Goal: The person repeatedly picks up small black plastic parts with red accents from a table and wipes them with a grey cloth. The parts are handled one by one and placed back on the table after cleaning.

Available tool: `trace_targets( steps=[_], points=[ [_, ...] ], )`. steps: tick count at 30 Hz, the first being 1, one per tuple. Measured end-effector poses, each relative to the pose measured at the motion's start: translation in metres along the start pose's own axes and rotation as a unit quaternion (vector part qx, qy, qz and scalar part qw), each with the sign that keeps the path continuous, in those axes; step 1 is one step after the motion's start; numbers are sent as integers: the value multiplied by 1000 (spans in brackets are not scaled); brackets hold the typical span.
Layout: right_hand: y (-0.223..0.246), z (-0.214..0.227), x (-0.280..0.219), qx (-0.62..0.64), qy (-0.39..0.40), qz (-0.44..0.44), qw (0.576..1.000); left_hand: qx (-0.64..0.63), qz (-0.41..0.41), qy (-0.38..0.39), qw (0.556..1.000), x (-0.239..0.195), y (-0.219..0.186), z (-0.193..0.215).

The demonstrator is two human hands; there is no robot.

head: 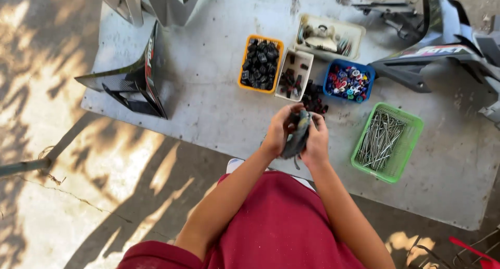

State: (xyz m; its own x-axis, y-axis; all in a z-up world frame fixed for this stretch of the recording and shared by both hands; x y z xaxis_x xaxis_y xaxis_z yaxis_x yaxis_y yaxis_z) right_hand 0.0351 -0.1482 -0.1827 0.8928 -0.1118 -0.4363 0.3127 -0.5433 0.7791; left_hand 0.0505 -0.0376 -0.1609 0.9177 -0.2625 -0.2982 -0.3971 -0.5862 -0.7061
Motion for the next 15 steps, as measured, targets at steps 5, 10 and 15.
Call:
trace_targets(
  steps=[5,10,15],
  points=[
    [66,-42,-53,-398,68,179,897,39,-55,10,998,-24,-21,-39],
    [98,-58,-77,-553,46,355,752,115,-50,-25,992,-28,-2,-58],
    [116,-73,-109,-569,159,353,725,-6,48,-32,998,-36,-39,-71]
  ],
)
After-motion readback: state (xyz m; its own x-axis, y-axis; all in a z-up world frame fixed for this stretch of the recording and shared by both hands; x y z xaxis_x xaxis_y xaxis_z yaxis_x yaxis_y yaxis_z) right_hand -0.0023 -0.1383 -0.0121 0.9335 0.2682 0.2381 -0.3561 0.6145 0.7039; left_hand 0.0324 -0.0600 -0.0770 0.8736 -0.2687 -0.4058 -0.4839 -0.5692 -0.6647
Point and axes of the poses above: each hand's wrist, its own x-axis towards the middle knuckle, its own z-axis out of the back of the hand, y = z × x, the point moved 2 cm from there along x, towards the middle knuckle, and after that the axes turned 11 degrees about y, right-handed, at the moved point
